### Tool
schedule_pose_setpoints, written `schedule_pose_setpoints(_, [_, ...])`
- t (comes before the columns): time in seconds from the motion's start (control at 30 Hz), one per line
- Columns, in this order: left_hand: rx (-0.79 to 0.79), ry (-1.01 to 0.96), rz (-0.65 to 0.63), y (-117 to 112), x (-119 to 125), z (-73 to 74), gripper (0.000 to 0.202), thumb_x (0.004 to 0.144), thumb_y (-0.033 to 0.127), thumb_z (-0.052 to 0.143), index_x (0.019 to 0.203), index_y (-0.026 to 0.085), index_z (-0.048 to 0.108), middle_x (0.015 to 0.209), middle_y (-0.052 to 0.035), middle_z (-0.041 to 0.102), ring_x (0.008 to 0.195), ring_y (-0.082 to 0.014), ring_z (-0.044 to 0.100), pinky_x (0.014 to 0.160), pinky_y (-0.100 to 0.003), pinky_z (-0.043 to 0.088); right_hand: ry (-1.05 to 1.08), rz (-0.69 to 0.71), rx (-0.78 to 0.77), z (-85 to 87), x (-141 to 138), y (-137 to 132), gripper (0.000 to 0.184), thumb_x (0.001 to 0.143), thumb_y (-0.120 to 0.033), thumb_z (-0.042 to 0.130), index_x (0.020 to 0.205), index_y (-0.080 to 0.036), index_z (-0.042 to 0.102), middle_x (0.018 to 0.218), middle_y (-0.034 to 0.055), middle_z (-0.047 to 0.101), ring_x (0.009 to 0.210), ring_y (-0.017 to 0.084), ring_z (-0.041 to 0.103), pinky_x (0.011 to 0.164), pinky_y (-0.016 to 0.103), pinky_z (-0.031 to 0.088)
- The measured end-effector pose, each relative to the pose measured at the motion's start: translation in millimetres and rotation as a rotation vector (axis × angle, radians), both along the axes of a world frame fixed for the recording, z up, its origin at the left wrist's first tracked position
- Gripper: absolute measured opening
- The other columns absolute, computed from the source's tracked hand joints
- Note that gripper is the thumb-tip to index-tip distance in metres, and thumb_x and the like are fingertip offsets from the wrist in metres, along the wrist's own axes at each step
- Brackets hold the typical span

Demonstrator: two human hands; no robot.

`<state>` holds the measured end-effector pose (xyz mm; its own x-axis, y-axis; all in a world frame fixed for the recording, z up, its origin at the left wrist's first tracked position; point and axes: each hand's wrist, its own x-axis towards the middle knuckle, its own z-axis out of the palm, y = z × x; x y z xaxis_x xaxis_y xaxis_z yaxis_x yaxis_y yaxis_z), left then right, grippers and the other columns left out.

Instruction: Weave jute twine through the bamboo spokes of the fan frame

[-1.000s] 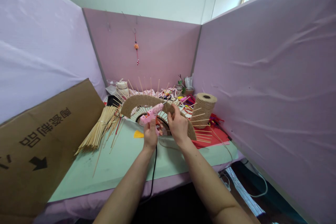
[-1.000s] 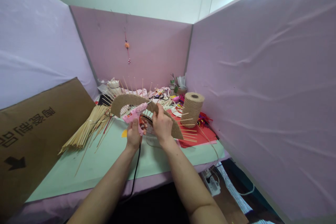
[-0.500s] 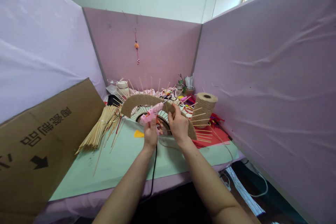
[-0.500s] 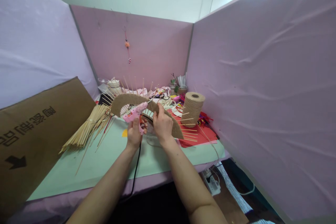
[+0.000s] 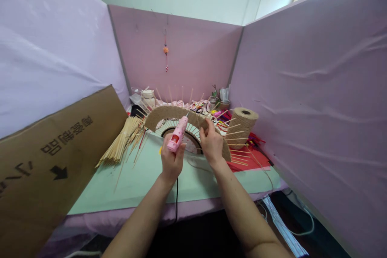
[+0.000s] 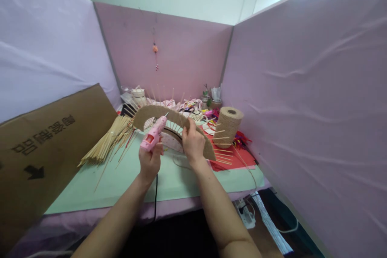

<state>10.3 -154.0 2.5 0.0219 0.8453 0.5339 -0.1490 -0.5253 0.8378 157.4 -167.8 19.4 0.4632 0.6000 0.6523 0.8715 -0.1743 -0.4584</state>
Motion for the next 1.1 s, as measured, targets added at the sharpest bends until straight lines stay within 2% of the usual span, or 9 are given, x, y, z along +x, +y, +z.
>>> schedule_pose_setpoints(0.07, [0.197,0.263,0.153,-12,-28,1.5,0.025,0.082,0.043,0.062,0.089,0.019,0.061,0.093,-0.0075,0.062,0.089,-0.0213,0.058,0.081,-0.032,0.048,0.005,0.005,0.014,-0.2,1,-1,0.044,0.092,-0.031,0.045,0.131,-0.014,0.052,0.075,0.0048,0.07,0.064,0.018,0.063,0.061,0.026,0.039])
schedule_pose_setpoints(0.13, [0.239,0.546,0.271,-25,-60,-0.5,0.022,0.087,0.041,0.056,0.093,0.019,0.058,0.093,-0.0076,0.061,0.089,-0.0225,0.057,0.082,-0.035,0.047,0.004,0.009,0.029,-0.4,1,-2,0.045,0.091,-0.031,0.045,0.131,-0.014,0.052,0.071,0.0046,0.069,0.063,0.019,0.061,0.06,0.027,0.038])
schedule_pose_setpoints(0.23, [0.061,0.884,0.406,-45,-110,-12.4,0.022,0.089,0.039,0.051,0.093,0.02,0.058,0.09,-0.0076,0.061,0.085,-0.0247,0.058,0.078,-0.037,0.047,-0.005,0.02,0.043,-1.0,2,-1,0.045,0.09,-0.032,0.046,0.131,-0.014,0.052,0.068,0.0035,0.067,0.06,0.019,0.059,0.059,0.027,0.036])
schedule_pose_setpoints(0.37, [-0.062,1.161,0.545,-59,-166,-34.3,0.025,0.087,0.033,0.049,0.104,0.017,0.059,0.096,-0.0107,0.06,0.089,-0.0279,0.057,0.083,-0.039,0.047,-0.006,0.024,0.053,-2.3,3,0,0.046,0.09,-0.033,0.046,0.131,-0.014,0.052,0.065,0.0021,0.064,0.057,0.018,0.056,0.057,0.027,0.034])
schedule_pose_setpoints(0.53, [-0.163,1.424,0.64,-41,-192,-46.4,0.033,0.087,0.03,0.048,0.11,0.01,0.062,0.095,-0.0145,0.06,0.09,-0.0296,0.057,0.086,-0.04,0.045,-0.018,0.01,0.049,-1.4,1,-1,0.046,0.09,-0.032,0.045,0.131,-0.013,0.052,0.067,0.0029,0.065,0.058,0.019,0.058,0.058,0.027,0.035])
schedule_pose_setpoints(0.7, [-0.179,1.462,0.755,-33,-181,-43.7,0.044,0.088,0.042,0.047,0.121,0.015,0.061,0.12,-0.0204,0.055,0.106,-0.0399,0.051,0.083,-0.052,0.045,-0.024,0.022,0.026,0.4,1,-1,0.044,0.091,-0.031,0.043,0.132,-0.014,0.052,0.073,0.0048,0.069,0.063,0.019,0.062,0.06,0.027,0.038])
schedule_pose_setpoints(0.8, [-0.053,1.293,0.77,-38,-159,-26.4,0.049,0.085,0.051,0.052,0.122,0.018,0.06,0.129,-0.0189,0.051,0.114,-0.0423,0.047,0.089,-0.057,0.042,-0.031,0.02,0.015,0.9,1,-1,0.044,0.092,-0.031,0.043,0.131,-0.014,0.052,0.073,0.005,0.069,0.063,0.019,0.062,0.061,0.026,0.039])
schedule_pose_setpoints(0.93, [0.278,0.884,0.478,-20,-94,24.3,0.046,0.086,0.045,0.056,0.125,0.019,0.055,0.124,-0.0136,0.058,0.118,-0.0321,0.051,0.102,-0.048,0.039,-0.023,0.019,-0.002,0.9,1,-2,0.043,0.092,-0.03,0.045,0.132,-0.014,0.051,0.072,0.0046,0.069,0.063,0.018,0.062,0.061,0.026,0.04])
schedule_pose_setpoints(1.1, [0.465,0.485,0.165,47,-5,89.8,0.04,0.087,0.022,0.056,0.126,0.017,0.051,0.123,-0.0123,0.061,0.112,-0.0217,0.057,0.099,-0.038,0.043,-0.032,0.022,-0.028,3.7,3,-4,0.042,0.093,-0.029,0.046,0.133,-0.017,0.052,0.077,0.0047,0.071,0.065,0.018,0.064,0.06,0.025,0.039])
